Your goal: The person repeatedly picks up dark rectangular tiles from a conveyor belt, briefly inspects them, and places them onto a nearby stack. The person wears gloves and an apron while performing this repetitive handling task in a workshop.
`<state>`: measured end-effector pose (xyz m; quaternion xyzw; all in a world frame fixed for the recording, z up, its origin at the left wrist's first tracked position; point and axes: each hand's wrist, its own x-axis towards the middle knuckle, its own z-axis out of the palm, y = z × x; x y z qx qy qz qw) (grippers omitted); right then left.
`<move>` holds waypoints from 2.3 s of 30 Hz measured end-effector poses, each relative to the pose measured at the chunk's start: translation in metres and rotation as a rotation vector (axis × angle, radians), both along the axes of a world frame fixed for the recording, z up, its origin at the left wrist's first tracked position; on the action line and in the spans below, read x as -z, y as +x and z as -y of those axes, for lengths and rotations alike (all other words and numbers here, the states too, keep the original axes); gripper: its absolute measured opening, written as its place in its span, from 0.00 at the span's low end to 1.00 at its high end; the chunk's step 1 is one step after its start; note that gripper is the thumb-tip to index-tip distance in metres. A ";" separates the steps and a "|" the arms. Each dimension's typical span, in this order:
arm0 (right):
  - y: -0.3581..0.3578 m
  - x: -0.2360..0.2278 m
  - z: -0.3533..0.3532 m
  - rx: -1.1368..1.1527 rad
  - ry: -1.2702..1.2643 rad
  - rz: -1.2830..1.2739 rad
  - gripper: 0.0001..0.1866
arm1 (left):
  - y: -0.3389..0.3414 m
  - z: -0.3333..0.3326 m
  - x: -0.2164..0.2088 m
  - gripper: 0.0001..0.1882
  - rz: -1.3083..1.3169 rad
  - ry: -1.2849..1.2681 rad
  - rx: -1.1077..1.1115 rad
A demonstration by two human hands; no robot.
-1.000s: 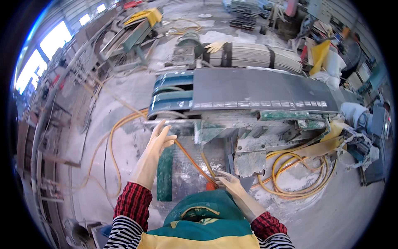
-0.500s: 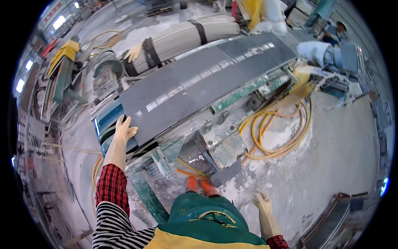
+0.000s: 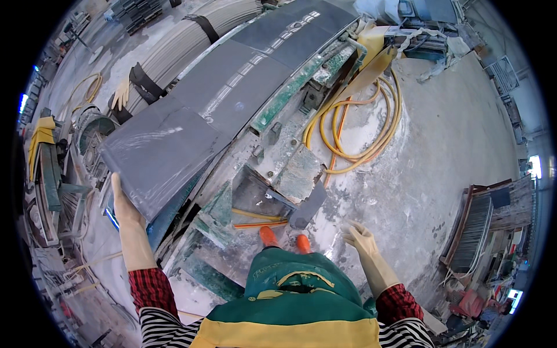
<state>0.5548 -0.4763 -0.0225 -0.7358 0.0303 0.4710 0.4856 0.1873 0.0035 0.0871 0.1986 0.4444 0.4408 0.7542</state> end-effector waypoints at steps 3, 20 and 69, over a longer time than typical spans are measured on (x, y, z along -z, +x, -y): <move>-0.010 -0.002 -0.020 -0.024 0.063 -0.036 0.22 | 0.011 -0.007 -0.002 0.26 -0.150 0.006 0.005; 0.027 -0.013 -0.008 -0.231 0.372 -0.031 0.23 | 0.079 0.175 -0.124 0.31 -0.322 0.609 0.197; 0.057 0.264 0.238 0.522 -0.114 -0.469 0.24 | 0.310 0.386 0.591 0.30 -0.796 0.281 1.386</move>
